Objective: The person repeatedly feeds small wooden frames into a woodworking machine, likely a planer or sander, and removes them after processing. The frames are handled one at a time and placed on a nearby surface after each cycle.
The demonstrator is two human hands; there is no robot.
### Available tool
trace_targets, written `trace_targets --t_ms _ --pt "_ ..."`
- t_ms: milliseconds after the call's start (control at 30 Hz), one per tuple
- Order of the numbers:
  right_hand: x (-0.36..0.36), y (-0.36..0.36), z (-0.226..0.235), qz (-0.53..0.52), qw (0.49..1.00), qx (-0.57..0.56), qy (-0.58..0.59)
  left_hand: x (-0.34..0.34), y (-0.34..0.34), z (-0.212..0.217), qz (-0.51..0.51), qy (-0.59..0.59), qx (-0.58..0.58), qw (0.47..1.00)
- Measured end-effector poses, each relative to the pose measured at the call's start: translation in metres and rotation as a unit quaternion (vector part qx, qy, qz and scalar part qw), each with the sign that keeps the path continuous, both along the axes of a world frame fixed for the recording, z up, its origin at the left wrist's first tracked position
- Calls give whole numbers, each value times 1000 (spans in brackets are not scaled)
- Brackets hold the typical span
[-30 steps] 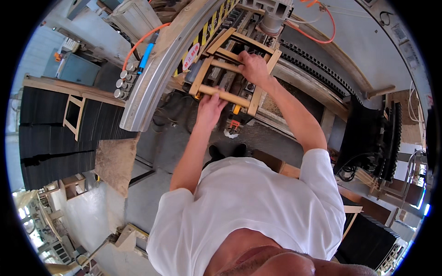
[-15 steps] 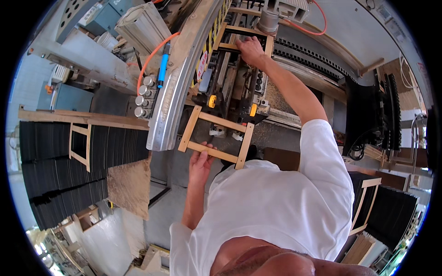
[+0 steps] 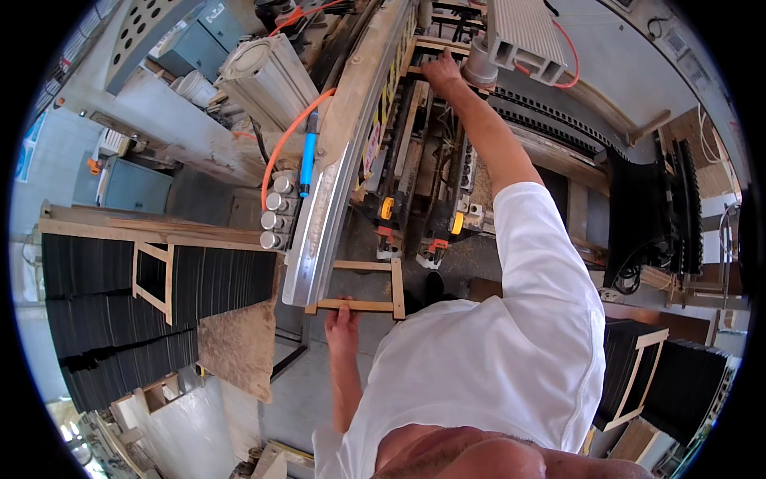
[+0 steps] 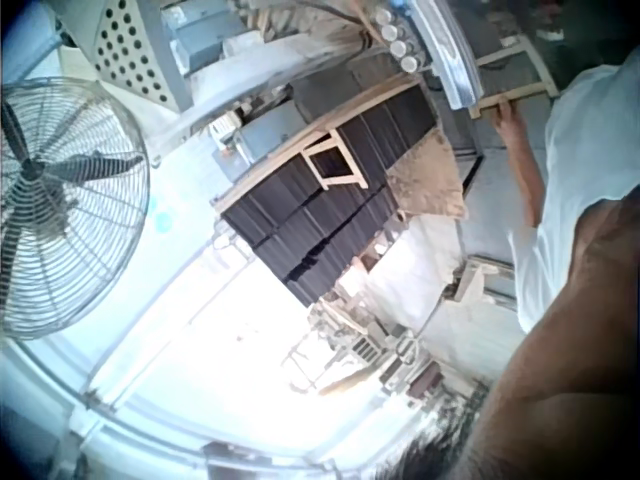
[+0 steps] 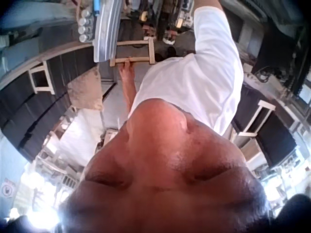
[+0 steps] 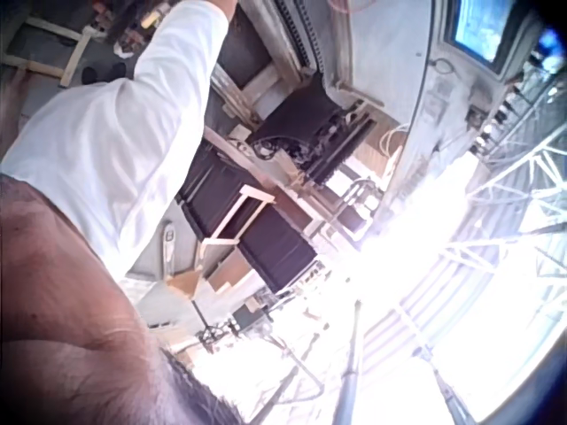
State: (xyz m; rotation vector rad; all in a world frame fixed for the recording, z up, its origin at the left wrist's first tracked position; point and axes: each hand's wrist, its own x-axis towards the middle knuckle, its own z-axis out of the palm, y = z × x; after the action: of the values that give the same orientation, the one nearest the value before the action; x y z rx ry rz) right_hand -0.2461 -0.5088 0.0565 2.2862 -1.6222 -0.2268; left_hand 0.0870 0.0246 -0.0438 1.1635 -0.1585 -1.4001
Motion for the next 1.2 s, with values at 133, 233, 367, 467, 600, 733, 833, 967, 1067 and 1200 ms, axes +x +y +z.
trace_targets --t_ms 133,233,367,467,600,733,833,967,1067,1200 --pt "-12 -21 -7 22 997 18 -68 -11 3 -9 28 19 -6 999" --pt "-10 -28 -7 31 995 23 -88 -20 -1 -22 40 28 -9 999" --pt "-13 -35 -11 34 991 17 -126 -32 -9 -31 47 28 11 998" --pt "-13 -48 -12 36 992 50 -110 -40 -15 -32 44 36 1 998" --pt "-9 -53 -23 51 994 51 -84 -48 -19 -35 29 29 1 999" --pt "-22 -77 -57 64 991 25 -115 -50 -28 -37 -2 25 -1 1000" --pt "-58 -118 -91 39 995 12 -86 -50 -46 -38 -44 14 -5 999" --pt "10 -65 -66 11 969 11 -245 -56 -16 -41 20 4 28 999" --pt "20 -56 -54 -8 975 -16 -221 -52 -11 -45 -9 -2 27 1000" --pt "-7 -77 -64 2 997 -75 -13 -38 -18 -55 -55 -10 24 998"
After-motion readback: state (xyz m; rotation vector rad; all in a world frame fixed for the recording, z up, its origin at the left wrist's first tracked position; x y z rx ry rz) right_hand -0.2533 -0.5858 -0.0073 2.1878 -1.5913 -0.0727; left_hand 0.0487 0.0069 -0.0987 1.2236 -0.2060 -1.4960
